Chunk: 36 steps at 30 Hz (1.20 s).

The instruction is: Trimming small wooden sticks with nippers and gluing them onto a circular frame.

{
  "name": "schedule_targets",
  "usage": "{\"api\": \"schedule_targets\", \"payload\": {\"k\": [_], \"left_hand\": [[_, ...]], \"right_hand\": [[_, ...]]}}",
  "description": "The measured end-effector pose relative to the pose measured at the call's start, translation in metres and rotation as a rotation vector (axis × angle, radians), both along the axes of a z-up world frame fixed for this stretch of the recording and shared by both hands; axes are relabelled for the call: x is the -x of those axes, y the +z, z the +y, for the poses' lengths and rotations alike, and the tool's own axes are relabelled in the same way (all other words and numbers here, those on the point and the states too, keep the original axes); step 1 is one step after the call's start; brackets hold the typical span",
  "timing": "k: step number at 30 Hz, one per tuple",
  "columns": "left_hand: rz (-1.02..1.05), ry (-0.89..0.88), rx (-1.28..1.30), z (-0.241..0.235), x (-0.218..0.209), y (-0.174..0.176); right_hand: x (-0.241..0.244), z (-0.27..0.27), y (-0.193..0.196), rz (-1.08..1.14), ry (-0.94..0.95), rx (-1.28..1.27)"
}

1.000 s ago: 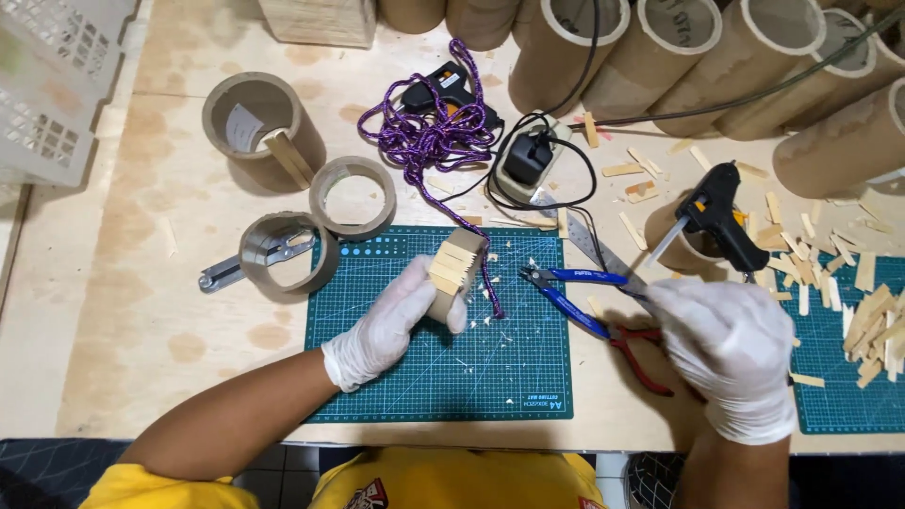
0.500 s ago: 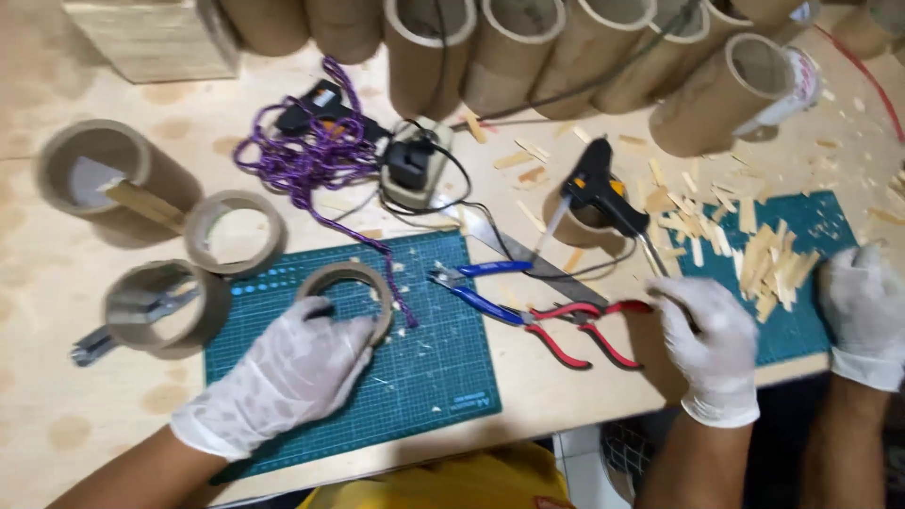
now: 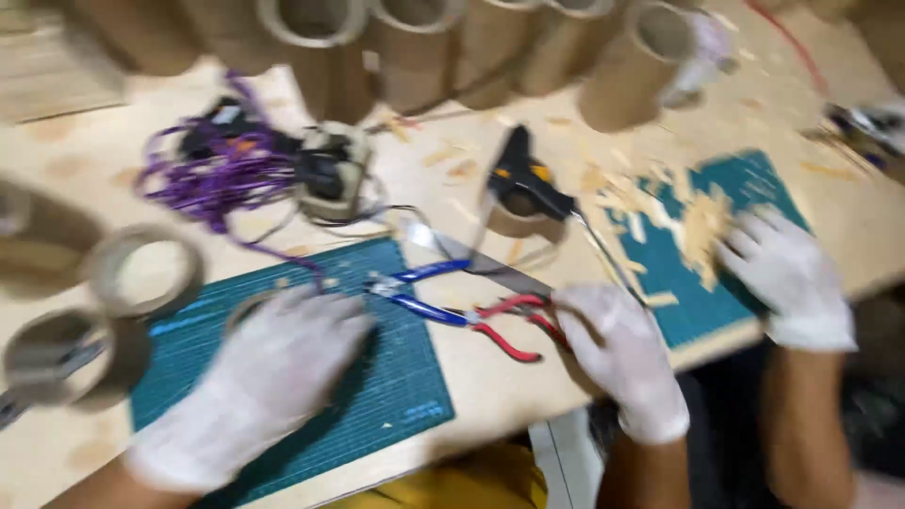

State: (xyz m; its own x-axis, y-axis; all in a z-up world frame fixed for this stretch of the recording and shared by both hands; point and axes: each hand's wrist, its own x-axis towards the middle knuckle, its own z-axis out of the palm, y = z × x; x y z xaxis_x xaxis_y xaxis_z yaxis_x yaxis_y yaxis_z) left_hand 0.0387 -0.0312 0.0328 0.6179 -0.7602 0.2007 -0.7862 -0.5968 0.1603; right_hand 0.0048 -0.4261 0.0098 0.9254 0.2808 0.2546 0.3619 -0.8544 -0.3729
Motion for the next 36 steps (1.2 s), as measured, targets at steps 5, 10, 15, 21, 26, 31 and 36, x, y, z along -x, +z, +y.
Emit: {"api": "schedule_targets", "payload": {"k": [5, 10, 15, 21, 26, 31, 36], "left_hand": [[0.003, 0.083, -0.057, -0.044, -0.023, -0.062], [-0.029, 0.185, -0.144, -0.078, -0.067, -0.064], [-0.147, 0.333, -0.138, -0.088, -0.085, -0.088], [-0.376, 0.341, -0.246, -0.087, -0.087, -0.093], [-0.373, 0.278, -0.215, -0.087, -0.090, -0.099], [-0.312, 0.350, -0.069, -0.096, -0.096, -0.114], [-0.526, 0.246, 0.133, -0.093, -0.109, -0.131]], "right_hand": [[-0.003, 0.048, -0.007, -0.048, 0.214, -0.114], [-0.014, 0.087, -0.025, -0.044, 0.304, -0.172], [-0.021, 0.115, -0.028, -0.066, 0.280, 0.099], [-0.031, 0.129, -0.042, -0.074, 0.167, 0.316], [-0.039, 0.141, -0.045, 0.029, 0.093, 0.396], [-0.042, 0.155, -0.033, 0.122, 0.042, 0.437], [-0.039, 0.145, -0.046, 0.113, 0.063, 0.522]]}}
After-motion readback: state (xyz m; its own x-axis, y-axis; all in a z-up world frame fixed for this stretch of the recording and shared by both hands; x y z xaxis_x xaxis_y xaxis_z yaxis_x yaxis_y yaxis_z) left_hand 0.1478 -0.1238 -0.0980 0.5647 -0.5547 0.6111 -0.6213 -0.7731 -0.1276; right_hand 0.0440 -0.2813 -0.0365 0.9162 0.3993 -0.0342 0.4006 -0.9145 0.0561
